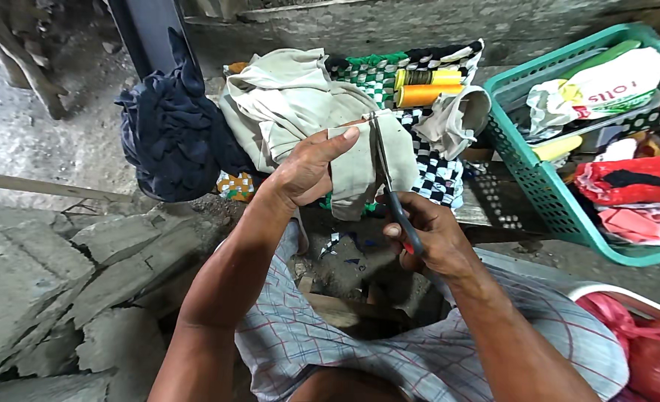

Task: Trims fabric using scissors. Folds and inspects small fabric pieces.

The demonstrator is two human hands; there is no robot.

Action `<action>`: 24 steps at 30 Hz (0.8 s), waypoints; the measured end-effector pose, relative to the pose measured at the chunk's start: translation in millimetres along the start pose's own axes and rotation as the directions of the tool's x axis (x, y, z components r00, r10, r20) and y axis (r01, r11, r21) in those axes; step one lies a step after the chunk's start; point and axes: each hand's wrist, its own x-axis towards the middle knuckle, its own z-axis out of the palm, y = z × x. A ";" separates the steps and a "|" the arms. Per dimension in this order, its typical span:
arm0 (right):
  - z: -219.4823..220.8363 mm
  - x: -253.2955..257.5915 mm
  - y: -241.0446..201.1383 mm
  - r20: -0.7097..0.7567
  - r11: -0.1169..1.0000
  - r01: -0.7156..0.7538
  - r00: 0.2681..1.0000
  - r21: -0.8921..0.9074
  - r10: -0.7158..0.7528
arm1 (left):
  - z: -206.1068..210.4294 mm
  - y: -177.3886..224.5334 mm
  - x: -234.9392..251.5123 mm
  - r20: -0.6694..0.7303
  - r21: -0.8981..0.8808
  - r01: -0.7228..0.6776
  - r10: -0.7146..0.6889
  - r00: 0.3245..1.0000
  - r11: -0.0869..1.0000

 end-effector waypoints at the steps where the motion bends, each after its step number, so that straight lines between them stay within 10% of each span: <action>1: 0.1 -0.3 -0.2 -0.003 1.000 -0.004 1.000 0.002 0.004 | -0.1 -0.9 0.4 -0.011 0.000 0.003 -0.003 1.000 1.000; 15: -6.0 -1.2 -4.7 -0.046 0.997 -0.077 0.996 0.001 0.077 | -3.1 -0.3 7.6 -0.066 0.044 0.019 -0.016 0.998 0.999; 24: -30.0 6.2 -12.9 -0.139 0.918 -0.196 0.978 -0.344 0.156 | -25.2 6.2 18.7 -0.243 0.230 -0.041 0.098 0.965 0.972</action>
